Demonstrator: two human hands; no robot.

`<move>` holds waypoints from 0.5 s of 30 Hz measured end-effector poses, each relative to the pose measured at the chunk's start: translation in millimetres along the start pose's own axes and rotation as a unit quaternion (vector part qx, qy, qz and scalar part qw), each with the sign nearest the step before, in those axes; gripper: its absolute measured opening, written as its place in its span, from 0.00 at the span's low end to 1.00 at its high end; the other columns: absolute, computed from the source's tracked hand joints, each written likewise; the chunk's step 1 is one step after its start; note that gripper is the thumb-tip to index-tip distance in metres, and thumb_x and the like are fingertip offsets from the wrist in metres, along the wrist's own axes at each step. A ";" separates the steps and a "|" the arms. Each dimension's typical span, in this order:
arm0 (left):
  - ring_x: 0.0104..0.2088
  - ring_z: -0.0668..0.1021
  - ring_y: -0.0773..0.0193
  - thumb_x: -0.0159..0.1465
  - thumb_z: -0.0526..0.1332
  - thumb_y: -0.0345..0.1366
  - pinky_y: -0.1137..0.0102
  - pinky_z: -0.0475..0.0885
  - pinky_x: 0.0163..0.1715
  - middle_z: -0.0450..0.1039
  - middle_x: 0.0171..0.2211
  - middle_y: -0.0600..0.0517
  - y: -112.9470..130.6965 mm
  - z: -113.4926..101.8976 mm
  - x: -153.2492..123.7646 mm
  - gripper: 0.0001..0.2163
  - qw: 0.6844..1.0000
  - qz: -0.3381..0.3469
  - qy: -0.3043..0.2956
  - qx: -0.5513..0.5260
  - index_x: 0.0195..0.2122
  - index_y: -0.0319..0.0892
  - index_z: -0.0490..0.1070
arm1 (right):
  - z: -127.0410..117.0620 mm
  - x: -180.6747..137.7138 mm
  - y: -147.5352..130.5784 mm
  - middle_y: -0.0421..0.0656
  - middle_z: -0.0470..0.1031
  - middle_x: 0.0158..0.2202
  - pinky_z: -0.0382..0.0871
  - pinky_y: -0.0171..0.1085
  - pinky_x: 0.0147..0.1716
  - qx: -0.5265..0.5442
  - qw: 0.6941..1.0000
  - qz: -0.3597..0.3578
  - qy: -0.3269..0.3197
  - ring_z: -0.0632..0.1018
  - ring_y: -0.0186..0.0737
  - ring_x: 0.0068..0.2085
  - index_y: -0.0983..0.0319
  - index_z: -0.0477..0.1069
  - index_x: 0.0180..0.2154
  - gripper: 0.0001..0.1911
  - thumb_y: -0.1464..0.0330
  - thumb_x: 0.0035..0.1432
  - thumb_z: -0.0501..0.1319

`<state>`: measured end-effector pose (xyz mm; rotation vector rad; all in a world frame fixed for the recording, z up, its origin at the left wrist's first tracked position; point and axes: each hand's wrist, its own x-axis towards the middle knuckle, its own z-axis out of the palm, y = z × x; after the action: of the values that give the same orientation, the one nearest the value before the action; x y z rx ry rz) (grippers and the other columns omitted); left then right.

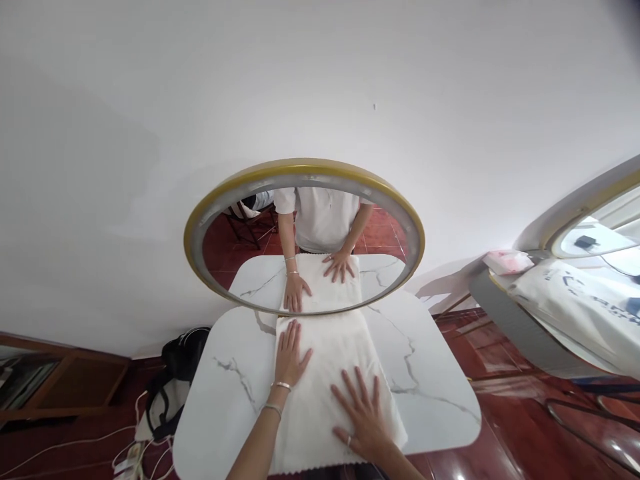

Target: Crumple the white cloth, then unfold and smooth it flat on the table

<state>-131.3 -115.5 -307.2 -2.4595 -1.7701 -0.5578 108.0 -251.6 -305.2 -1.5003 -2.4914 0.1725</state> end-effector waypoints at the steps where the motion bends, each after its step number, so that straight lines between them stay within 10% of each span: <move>1: 0.68 0.53 0.54 0.67 0.51 0.46 0.55 0.53 0.64 0.47 0.68 0.43 -11.9 -3.4 -3.8 0.34 1.000 -0.001 -0.003 0.003 0.69 0.39 0.37 | 2.7 6.2 -9.1 0.44 0.40 0.70 0.22 0.72 0.56 0.004 1.000 0.001 0.001 0.41 0.65 0.68 0.47 0.40 0.67 0.40 0.43 0.58 0.50; 7: 0.69 0.46 0.54 0.66 0.50 0.33 0.51 0.51 0.64 0.41 0.70 0.47 -24.9 -6.7 -10.8 0.28 0.999 0.032 -0.016 -0.024 0.68 0.46 0.47 | 9.8 19.3 -30.4 0.43 0.42 0.69 0.26 0.71 0.57 -0.006 1.000 0.005 0.010 0.46 0.65 0.67 0.46 0.41 0.67 0.39 0.45 0.60 0.49; 11: 0.69 0.48 0.61 0.57 0.46 0.18 0.52 0.51 0.65 0.50 0.68 0.50 33.2 11.6 18.9 0.34 0.984 0.134 -0.071 -0.088 0.65 0.45 0.53 | 6.5 7.6 -18.0 0.43 0.43 0.69 0.28 0.71 0.58 -0.029 0.999 0.024 0.009 0.47 0.64 0.67 0.46 0.41 0.67 0.38 0.45 0.60 0.49; 15: 0.69 0.48 0.56 0.62 0.50 0.26 0.49 0.50 0.64 0.46 0.69 0.46 104.3 33.2 55.7 0.29 0.979 0.149 -0.085 -0.108 0.65 0.42 0.53 | -3.0 -12.2 11.3 0.44 0.45 0.69 0.32 0.72 0.58 -0.046 0.997 0.068 0.005 0.48 0.64 0.67 0.46 0.42 0.66 0.37 0.45 0.60 0.49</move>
<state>-10.9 -91.9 -303.5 -2.9300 -1.4109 -0.5502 123.9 -257.2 -306.4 -1.7040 -2.4200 0.0743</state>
